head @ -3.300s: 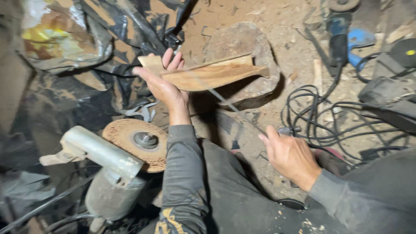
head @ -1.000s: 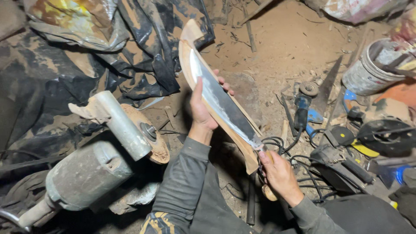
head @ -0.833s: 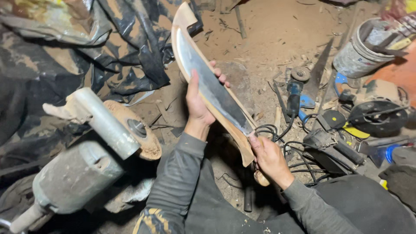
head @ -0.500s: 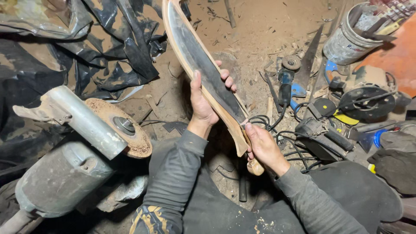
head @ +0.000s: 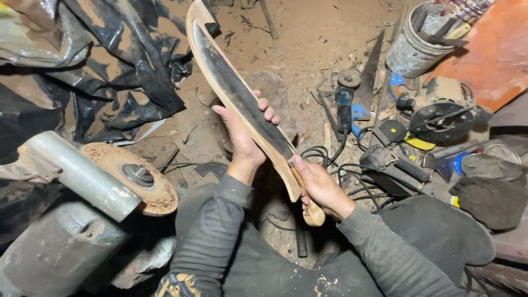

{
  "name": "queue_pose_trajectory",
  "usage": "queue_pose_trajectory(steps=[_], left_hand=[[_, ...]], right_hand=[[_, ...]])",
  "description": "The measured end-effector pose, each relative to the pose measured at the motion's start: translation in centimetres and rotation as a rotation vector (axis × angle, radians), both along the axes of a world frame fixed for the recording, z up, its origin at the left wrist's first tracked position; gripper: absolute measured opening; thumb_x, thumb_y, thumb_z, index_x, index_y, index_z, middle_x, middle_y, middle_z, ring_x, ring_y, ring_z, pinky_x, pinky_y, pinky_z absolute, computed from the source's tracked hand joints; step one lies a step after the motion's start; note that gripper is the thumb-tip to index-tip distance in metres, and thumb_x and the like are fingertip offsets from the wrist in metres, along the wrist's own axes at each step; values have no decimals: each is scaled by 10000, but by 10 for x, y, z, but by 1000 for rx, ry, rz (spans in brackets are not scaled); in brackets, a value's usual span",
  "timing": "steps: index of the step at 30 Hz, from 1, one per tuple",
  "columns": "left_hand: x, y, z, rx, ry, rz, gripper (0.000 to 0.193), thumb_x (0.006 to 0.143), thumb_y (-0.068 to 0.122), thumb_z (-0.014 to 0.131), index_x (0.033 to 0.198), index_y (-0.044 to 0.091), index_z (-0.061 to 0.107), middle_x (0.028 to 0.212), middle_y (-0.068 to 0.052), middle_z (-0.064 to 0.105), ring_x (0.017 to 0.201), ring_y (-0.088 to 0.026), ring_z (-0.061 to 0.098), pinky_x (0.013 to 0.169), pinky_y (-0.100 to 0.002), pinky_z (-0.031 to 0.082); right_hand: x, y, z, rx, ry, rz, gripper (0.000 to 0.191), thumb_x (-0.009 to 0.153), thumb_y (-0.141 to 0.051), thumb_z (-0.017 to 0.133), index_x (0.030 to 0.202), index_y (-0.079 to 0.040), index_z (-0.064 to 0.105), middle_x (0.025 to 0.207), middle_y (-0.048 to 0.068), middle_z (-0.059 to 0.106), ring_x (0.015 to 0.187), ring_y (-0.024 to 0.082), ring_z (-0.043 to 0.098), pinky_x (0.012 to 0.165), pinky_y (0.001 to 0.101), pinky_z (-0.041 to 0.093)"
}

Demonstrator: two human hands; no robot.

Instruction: The person sits on the floor of a cluttered workshop holding a curved wooden sheath and a machete. They repeatedly test the blade against the wooden slot, shave and trim the wood edge with the blade to widen the fit, then untangle a power cord and pick up a power drill to continue working on the piece.

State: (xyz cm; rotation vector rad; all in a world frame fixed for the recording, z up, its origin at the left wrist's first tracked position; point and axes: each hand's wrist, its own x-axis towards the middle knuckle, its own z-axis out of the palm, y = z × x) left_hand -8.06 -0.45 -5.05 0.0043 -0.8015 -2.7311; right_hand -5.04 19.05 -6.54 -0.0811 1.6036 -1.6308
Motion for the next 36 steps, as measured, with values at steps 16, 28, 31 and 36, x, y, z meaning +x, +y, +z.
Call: queue_pose_trajectory(steps=[16,28,31,36], left_hand=[[-9,-18,-13,33,143,-127,770,900,873,361,982,114,459,821,-20,425,665,-170,431,578,-313,376],[-11,-65,-19,179,196,-32,731,892,832,429,954,106,481,798,-28,444,661,-170,413,599,-302,375],[-7,-53,-12,122,258,-17,689,936,799,457,995,113,485,812,-28,444,682,-160,422,611,-289,381],[3,-30,12,-41,125,162,831,812,837,481,1178,93,522,891,-40,464,720,-176,457,637,-316,418]], right_hand=[[12,9,-1,-64,-53,83,606,1029,-604,391,1168,-54,606,650,32,549,405,88,509,369,271,481],[15,25,11,-201,-160,-70,514,1002,-424,538,1405,-105,552,731,59,613,426,87,538,300,241,403],[18,17,12,-207,-122,-62,527,995,-424,535,1414,-105,555,725,48,604,427,84,539,301,237,412],[20,15,15,-228,-92,-47,566,994,-437,518,1459,-115,521,727,43,600,423,83,535,313,234,430]])
